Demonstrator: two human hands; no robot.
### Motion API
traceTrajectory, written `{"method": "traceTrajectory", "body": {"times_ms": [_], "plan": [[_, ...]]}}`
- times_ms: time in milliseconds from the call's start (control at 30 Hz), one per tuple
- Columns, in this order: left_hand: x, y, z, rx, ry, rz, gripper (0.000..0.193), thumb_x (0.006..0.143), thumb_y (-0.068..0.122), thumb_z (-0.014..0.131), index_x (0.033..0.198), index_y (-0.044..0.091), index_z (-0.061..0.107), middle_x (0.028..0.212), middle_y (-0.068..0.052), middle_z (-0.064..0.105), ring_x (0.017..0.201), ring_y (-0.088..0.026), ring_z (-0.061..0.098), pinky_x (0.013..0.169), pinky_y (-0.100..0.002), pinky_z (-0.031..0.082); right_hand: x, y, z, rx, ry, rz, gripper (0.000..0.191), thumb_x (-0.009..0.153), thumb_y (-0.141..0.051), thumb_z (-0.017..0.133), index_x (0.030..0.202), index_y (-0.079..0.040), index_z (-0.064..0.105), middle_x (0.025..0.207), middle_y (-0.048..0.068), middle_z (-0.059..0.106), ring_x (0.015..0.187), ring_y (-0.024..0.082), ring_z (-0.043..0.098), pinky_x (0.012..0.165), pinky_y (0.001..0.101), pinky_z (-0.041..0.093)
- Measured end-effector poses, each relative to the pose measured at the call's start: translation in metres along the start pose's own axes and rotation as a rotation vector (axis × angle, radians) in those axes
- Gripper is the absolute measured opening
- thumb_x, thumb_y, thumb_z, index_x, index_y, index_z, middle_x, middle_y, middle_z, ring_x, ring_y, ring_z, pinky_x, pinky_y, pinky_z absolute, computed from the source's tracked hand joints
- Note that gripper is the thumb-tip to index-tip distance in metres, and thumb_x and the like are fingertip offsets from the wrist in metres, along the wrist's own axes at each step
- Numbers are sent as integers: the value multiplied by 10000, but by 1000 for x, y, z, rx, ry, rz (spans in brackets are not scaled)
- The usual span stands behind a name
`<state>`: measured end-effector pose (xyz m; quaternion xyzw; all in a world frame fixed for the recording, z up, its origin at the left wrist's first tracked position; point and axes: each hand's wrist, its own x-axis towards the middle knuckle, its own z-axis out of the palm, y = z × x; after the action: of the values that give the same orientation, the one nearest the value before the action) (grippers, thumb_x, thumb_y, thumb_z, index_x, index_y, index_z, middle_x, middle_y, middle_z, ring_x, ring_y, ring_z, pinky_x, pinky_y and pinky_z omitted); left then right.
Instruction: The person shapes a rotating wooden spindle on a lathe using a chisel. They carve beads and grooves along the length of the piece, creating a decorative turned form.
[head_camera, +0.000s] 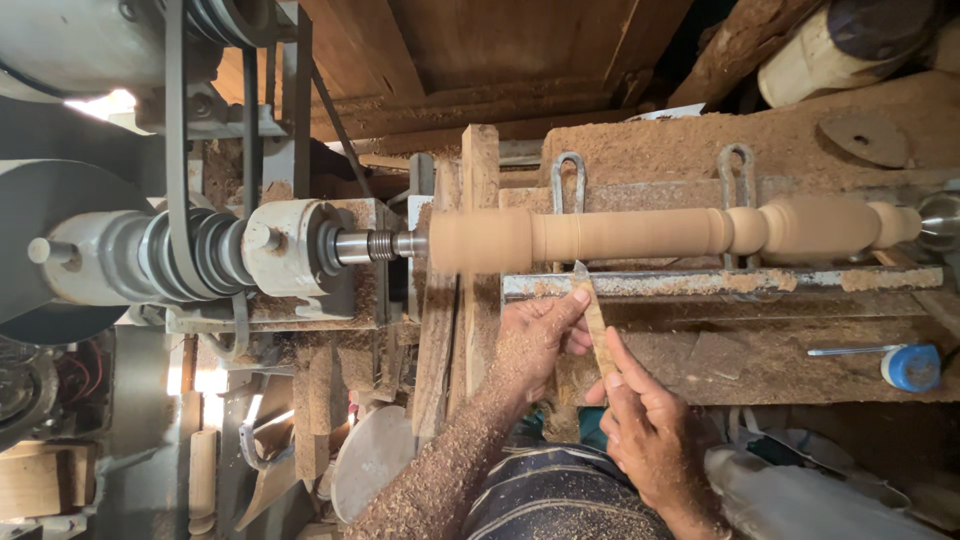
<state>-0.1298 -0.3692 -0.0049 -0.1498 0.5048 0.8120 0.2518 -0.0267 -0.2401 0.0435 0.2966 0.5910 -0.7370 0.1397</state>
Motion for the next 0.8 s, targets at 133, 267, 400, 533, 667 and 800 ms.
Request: {"method": "traceTrajectory", "body": {"times_ms": [133, 267, 400, 533, 667, 800], "plan": [[-2, 2, -4, 37, -38, -13, 319, 958, 294, 732, 823, 6, 753, 718, -74, 726, 601, -118, 653, 577, -256, 535, -5, 8, 7, 32, -1, -32, 579, 999, -142, 483, 1571, -214, 429, 870, 77, 586, 488, 50, 354, 354, 196, 303], [0, 0, -4, 34, -31, 10, 326, 960, 293, 733, 812, 3, 753, 709, -78, 728, 595, -122, 650, 573, -258, 530, -5, 8, 10, 20, 16, -47, 572, 1000, -139, 476, 1565, -208, 430, 876, 72, 588, 491, 48, 364, 354, 195, 311], [2, -2, -3, 50, 11, 7, 332, 949, 296, 741, 794, 2, 749, 699, -76, 725, 589, -124, 652, 566, -264, 535, -3, 3, 10, 42, 19, 7, 566, 995, -158, 479, 1555, -229, 437, 859, 62, 576, 489, 47, 360, 347, 198, 304], [2, -1, -2, 10, 21, -4, 337, 949, 301, 747, 802, -2, 748, 693, -78, 718, 583, -126, 648, 558, -264, 533, 0, -3, 9, 13, 25, 17, 555, 997, -168, 497, 1549, -226, 468, 849, 61, 572, 491, 46, 352, 346, 195, 289], [3, -2, 0, 9, 44, -8, 338, 943, 302, 744, 819, -13, 757, 688, -78, 718, 576, -124, 649, 551, -260, 540, 2, -8, 5, -60, 25, 8, 538, 993, -186, 508, 1530, -218, 497, 835, 43, 567, 488, 45, 359, 351, 196, 302], [4, -3, 2, -73, 38, -29, 315, 940, 276, 750, 841, -24, 754, 721, -77, 725, 581, -121, 651, 551, -258, 537, 3, -14, 1, -145, 38, -28, 520, 991, -198, 533, 1511, -194, 527, 797, 36, 575, 488, 52, 397, 360, 206, 321]]}}
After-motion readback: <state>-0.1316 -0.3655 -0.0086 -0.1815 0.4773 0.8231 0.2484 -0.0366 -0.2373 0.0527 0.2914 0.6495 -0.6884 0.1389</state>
